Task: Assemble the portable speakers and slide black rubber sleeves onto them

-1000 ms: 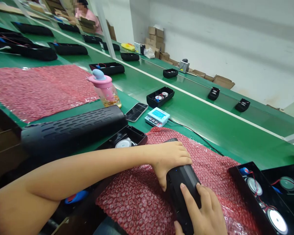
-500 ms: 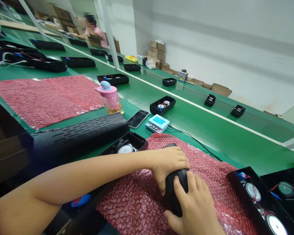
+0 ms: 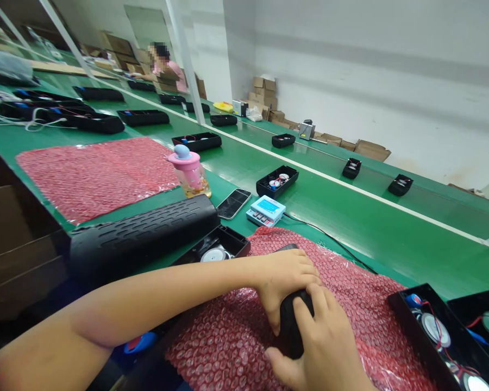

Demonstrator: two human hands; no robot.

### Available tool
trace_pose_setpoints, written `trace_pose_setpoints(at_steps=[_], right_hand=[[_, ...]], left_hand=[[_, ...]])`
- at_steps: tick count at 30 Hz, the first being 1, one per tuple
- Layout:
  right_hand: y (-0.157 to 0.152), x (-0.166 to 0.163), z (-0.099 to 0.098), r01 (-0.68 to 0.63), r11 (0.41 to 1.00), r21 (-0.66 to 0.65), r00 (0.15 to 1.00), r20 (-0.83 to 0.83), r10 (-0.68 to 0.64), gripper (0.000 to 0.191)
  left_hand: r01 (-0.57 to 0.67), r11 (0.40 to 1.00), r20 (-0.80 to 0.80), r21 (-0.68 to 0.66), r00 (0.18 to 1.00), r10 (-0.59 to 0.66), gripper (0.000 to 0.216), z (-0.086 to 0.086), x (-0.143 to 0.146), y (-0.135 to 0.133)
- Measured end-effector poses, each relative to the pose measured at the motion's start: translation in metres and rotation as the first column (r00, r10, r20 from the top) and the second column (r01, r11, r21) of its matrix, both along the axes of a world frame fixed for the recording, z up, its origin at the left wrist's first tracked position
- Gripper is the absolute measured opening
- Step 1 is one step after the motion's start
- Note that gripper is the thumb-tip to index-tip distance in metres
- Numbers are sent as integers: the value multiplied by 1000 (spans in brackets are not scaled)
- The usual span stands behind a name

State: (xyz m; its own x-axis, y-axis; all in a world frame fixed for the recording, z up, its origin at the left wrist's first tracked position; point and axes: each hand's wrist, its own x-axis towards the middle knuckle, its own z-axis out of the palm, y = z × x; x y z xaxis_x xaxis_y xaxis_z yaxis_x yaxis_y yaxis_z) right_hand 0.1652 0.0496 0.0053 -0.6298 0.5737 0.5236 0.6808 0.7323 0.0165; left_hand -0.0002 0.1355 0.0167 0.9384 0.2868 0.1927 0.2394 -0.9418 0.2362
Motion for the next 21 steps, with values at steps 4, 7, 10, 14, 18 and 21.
trace_pose_setpoints(at_steps=[4, 7, 10, 14, 18, 21], right_hand=[[3, 0, -4, 18, 1000, 0, 999, 29, -18, 51], [2, 2, -7, 53, 999, 4, 998, 30, -53, 52], [2, 4, -5, 74, 997, -25, 997, 34, -73, 52], [4, 5, 4, 74, 992, -103, 997, 36, -71, 47], [3, 6, 8, 91, 985, -149, 995, 47, -85, 44], [1, 10, 3, 100, 980, -174, 994, 71, -89, 51]], left_hand=[[-3, 1000, -11, 9, 1000, 3, 90, 1, 1, 0], [-8, 1000, -21, 20, 1000, 8, 87, 0, 2, 0], [-12, 1000, -22, 29, 1000, 13, 86, -1, 1, 0], [-13, 1000, -15, 14, 1000, 13, 87, -3, 1, 0], [-17, 1000, -14, 8, 1000, 17, 87, -2, 1, -1], [-15, 1000, -8, 12, 1000, 15, 88, -2, 0, -1]])
